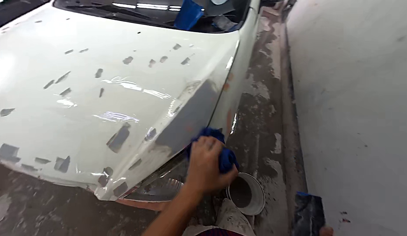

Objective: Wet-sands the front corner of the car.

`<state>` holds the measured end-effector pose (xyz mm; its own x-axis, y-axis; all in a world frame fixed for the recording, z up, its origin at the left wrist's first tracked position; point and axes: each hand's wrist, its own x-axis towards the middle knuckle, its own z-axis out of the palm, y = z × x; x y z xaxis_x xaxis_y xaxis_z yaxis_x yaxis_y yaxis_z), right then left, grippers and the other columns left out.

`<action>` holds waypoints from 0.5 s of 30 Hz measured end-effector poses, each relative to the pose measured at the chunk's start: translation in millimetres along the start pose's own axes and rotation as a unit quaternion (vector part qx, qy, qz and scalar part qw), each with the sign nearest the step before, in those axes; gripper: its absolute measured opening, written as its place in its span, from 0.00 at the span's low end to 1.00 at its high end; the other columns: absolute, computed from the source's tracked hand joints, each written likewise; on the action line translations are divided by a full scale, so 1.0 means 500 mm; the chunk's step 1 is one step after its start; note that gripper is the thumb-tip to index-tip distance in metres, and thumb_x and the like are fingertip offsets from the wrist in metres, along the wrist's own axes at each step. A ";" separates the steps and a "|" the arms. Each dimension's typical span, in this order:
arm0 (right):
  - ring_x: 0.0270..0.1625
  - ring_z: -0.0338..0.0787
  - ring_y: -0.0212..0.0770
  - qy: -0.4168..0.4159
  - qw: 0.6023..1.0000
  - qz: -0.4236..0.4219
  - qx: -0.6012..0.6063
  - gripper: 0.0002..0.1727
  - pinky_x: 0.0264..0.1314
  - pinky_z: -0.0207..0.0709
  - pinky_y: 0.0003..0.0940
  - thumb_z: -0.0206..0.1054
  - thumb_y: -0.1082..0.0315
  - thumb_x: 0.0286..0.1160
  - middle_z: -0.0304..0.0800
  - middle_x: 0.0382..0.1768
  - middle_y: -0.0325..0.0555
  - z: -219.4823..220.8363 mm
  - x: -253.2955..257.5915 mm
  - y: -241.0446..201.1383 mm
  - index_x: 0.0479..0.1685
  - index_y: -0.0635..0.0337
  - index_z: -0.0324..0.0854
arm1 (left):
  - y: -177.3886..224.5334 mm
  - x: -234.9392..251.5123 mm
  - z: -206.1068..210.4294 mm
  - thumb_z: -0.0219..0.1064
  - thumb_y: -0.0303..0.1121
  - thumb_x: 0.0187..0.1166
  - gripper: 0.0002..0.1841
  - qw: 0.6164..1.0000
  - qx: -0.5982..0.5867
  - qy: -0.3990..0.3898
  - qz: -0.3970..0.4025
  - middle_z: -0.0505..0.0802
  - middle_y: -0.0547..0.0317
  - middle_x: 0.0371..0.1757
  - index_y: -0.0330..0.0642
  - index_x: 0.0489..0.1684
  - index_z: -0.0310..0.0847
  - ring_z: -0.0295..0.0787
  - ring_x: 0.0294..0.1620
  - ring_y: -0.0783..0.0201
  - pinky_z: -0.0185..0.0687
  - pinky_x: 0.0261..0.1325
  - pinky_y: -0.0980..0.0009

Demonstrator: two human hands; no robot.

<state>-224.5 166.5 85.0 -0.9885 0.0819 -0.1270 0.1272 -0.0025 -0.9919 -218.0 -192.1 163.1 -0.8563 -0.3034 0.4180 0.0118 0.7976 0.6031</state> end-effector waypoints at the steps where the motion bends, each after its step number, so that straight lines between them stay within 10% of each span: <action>1: 0.54 0.92 0.24 -0.019 0.998 0.051 0.012 0.20 0.64 0.87 0.31 0.44 0.50 0.95 0.93 0.48 0.24 0.012 -0.001 -0.020 0.61 0.47 0.79 | 0.025 -0.027 0.047 0.77 0.53 0.63 0.22 0.997 -0.059 -0.045 -0.016 0.92 0.58 0.53 0.49 0.47 0.89 0.87 0.62 0.57 0.83 0.65 0.50; 7: 0.27 0.86 0.39 -0.039 0.945 0.315 0.076 0.28 0.28 0.84 0.37 0.48 0.43 0.91 0.87 0.30 0.46 0.013 0.076 0.075 0.56 0.59 0.80 | 0.066 -0.154 0.388 0.70 0.45 0.75 0.22 0.882 -0.313 -0.173 -0.308 0.91 0.49 0.54 0.38 0.59 0.84 0.89 0.57 0.58 0.85 0.66 0.56; 12: 0.36 0.87 0.51 -0.032 0.866 0.486 0.115 0.32 0.35 0.84 0.53 0.47 0.36 0.88 0.84 0.39 0.54 -0.070 0.184 0.231 0.65 0.56 0.74 | 0.087 -0.256 0.660 0.63 0.41 0.87 0.28 0.735 -0.424 -0.163 -0.504 0.88 0.39 0.61 0.31 0.78 0.65 0.88 0.60 0.53 0.85 0.66 0.55; 15: 0.58 0.89 0.60 -0.037 0.820 0.547 0.164 0.37 0.57 0.82 0.68 0.46 0.32 0.86 0.88 0.60 0.59 -0.127 0.260 0.377 0.75 0.53 0.75 | 0.087 -0.318 0.786 0.60 0.46 0.88 0.30 0.688 -0.459 -0.207 -0.522 0.81 0.42 0.75 0.39 0.84 0.65 0.83 0.71 0.52 0.83 0.69 0.52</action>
<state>-323.8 239.7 -117.8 -0.3008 -0.2089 -0.9305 0.9246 -0.3030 -0.2309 -284.3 95.8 -143.8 -0.7170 -0.1349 -0.6839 -0.5632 -0.4661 0.6824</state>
